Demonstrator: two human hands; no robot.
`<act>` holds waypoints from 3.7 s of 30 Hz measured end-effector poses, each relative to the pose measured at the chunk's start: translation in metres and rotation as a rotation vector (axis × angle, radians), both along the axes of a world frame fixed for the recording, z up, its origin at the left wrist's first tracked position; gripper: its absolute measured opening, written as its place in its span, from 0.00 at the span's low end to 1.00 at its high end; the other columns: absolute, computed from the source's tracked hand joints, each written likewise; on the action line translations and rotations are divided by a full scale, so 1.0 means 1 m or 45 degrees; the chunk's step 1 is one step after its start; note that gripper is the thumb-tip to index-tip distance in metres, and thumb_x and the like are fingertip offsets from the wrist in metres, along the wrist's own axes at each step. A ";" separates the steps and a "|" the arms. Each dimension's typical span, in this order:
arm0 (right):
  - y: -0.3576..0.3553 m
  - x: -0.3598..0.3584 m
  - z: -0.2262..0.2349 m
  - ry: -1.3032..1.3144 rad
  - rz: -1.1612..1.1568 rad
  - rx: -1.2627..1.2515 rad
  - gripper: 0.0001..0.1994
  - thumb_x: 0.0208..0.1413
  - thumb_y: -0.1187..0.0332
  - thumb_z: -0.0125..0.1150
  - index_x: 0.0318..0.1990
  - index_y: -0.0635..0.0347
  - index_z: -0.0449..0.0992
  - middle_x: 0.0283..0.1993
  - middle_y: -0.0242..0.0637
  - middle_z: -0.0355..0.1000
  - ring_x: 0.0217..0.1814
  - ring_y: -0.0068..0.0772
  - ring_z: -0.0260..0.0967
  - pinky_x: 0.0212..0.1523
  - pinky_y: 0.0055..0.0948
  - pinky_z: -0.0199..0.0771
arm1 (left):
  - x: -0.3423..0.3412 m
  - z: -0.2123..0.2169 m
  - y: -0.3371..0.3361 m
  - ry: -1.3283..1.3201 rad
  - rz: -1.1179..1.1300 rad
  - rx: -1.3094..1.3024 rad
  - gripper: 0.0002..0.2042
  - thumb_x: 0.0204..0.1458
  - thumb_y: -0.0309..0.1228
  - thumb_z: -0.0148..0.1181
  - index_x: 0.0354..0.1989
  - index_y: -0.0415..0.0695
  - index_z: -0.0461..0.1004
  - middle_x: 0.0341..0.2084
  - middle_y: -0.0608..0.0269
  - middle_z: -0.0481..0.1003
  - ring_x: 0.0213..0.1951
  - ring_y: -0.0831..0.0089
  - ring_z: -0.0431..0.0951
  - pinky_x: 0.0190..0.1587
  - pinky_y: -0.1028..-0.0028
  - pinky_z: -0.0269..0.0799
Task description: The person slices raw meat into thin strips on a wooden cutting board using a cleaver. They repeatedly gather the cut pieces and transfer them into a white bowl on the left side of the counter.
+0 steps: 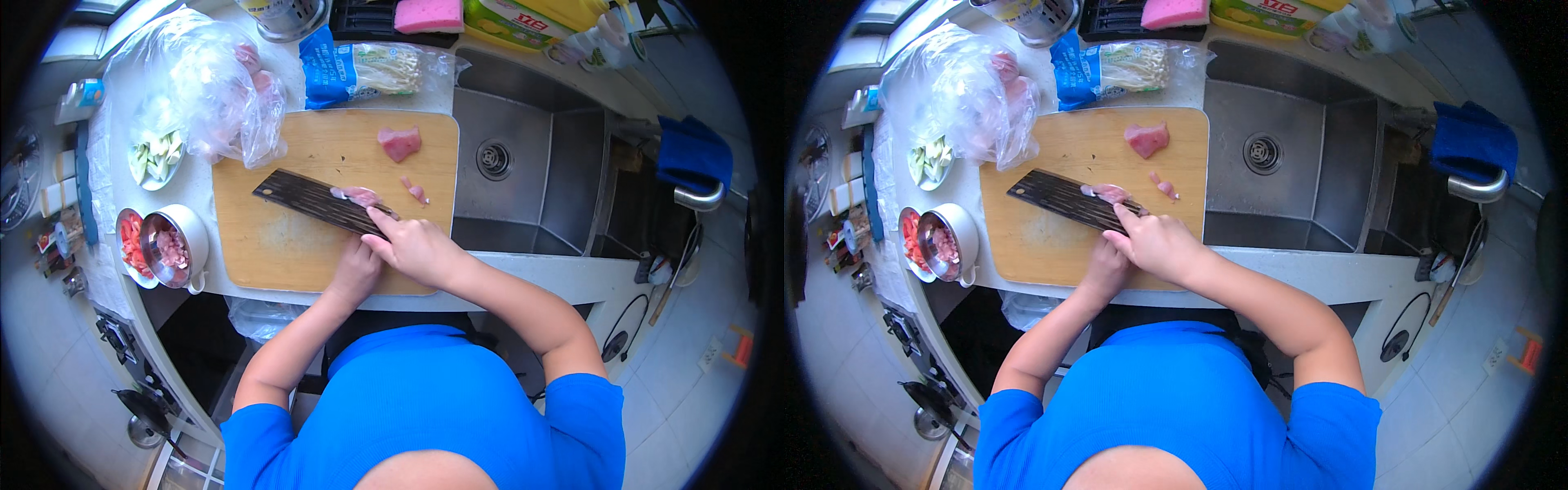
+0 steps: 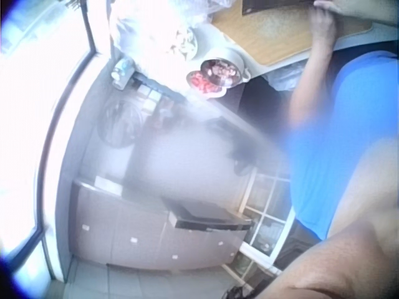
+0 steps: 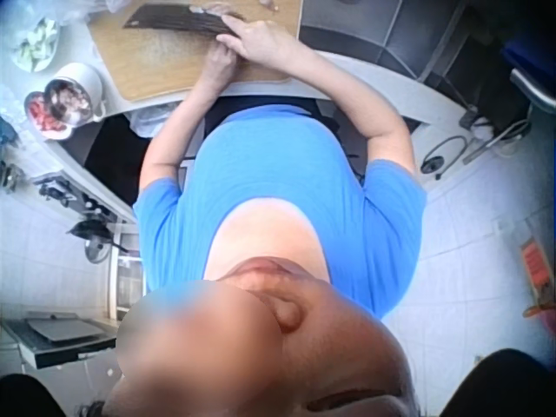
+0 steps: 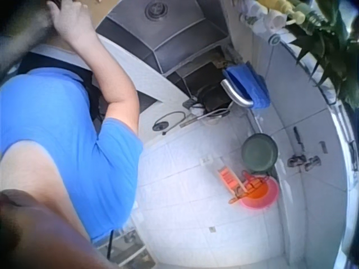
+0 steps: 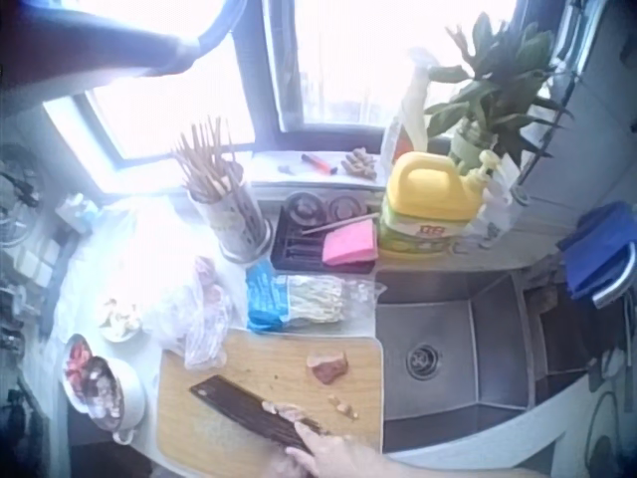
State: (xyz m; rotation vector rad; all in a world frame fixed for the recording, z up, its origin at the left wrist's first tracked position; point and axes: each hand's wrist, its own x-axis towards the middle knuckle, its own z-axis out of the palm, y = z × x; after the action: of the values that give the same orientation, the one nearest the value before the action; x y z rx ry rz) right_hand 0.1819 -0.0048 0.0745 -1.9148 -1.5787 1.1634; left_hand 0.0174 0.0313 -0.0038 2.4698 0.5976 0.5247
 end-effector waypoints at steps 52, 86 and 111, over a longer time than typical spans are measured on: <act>-0.079 0.024 0.035 0.167 -0.251 -0.001 0.22 0.63 0.57 0.52 0.57 0.65 0.69 0.25 0.53 0.74 0.26 0.53 0.75 0.27 0.43 0.75 | -0.008 0.045 0.025 0.027 -0.155 -0.055 0.20 0.40 0.19 0.58 0.46 0.33 0.72 0.47 0.46 0.72 0.53 0.49 0.71 0.55 0.56 0.68; -0.059 0.046 0.045 -0.131 0.194 -0.247 0.24 0.62 0.56 0.53 0.58 0.64 0.69 0.31 0.55 0.76 0.30 0.55 0.75 0.35 0.44 0.77 | -0.015 -0.004 0.000 0.039 0.062 -0.010 0.21 0.44 0.17 0.57 0.50 0.32 0.71 0.49 0.41 0.71 0.52 0.41 0.70 0.57 0.52 0.67; -0.012 0.019 0.015 -0.045 0.211 -0.103 0.24 0.62 0.51 0.49 0.55 0.62 0.70 0.25 0.58 0.74 0.29 0.57 0.75 0.33 0.49 0.77 | -0.016 -0.003 -0.003 -0.012 0.031 -0.049 0.20 0.45 0.19 0.56 0.49 0.29 0.71 0.52 0.38 0.69 0.57 0.41 0.68 0.61 0.52 0.64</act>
State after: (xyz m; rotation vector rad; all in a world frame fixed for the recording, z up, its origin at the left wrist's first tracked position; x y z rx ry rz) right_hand 0.2005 -0.0168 0.0898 -1.8934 -1.7630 1.2854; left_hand 0.0015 0.0286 -0.0066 2.4252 0.6288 0.5292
